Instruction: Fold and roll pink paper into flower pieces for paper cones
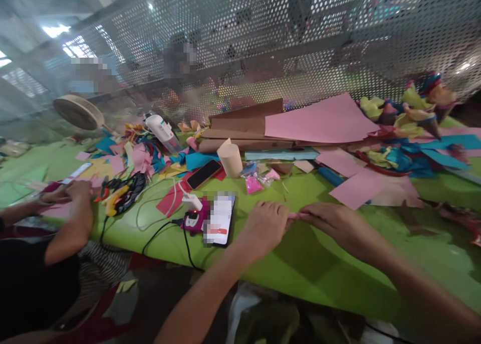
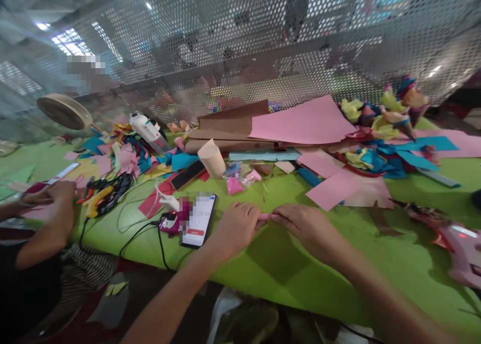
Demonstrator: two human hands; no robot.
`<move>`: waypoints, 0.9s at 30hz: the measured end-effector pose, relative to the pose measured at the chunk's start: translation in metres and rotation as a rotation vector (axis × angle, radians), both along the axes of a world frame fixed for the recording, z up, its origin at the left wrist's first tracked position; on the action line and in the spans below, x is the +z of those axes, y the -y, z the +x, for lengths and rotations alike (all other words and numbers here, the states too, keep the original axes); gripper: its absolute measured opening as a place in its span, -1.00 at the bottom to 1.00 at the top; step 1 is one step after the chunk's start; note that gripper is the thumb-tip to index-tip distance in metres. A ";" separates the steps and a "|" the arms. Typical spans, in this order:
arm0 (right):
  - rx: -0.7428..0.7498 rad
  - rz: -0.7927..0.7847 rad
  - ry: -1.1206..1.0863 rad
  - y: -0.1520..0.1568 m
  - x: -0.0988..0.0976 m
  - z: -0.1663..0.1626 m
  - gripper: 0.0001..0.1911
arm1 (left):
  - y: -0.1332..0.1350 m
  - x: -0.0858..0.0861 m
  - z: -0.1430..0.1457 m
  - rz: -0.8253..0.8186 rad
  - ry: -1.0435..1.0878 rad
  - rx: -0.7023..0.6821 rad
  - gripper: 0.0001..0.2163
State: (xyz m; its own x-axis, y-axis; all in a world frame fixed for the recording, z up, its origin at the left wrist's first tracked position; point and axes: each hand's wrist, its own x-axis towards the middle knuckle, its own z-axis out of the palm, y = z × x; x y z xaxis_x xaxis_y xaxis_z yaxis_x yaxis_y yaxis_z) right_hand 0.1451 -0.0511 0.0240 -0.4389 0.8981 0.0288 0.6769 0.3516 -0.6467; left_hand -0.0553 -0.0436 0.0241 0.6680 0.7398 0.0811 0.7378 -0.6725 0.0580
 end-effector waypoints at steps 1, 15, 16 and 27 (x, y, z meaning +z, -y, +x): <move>-0.004 -0.033 -0.013 0.000 0.001 0.002 -0.53 | -0.001 0.000 0.002 0.011 -0.016 -0.003 -0.76; -0.014 -0.131 -0.046 -0.011 -0.001 0.019 -0.59 | -0.004 -0.012 0.013 0.068 0.015 -0.063 -0.72; -0.020 -0.119 -0.035 -0.012 -0.002 0.019 -0.59 | -0.004 -0.011 0.012 0.061 0.014 -0.072 -0.68; -0.026 -0.001 0.097 -0.005 -0.015 0.022 -0.61 | -0.008 -0.002 0.019 -0.229 0.272 -0.009 -0.71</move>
State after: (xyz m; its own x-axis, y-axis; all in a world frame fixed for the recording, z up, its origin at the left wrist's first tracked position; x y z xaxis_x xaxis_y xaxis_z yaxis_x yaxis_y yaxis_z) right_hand 0.1669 -0.0456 0.0090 -0.4163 0.9091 -0.0141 0.7454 0.3323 -0.5778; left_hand -0.0364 -0.0357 0.0220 0.6513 0.7535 0.0897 0.6688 -0.6259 0.4011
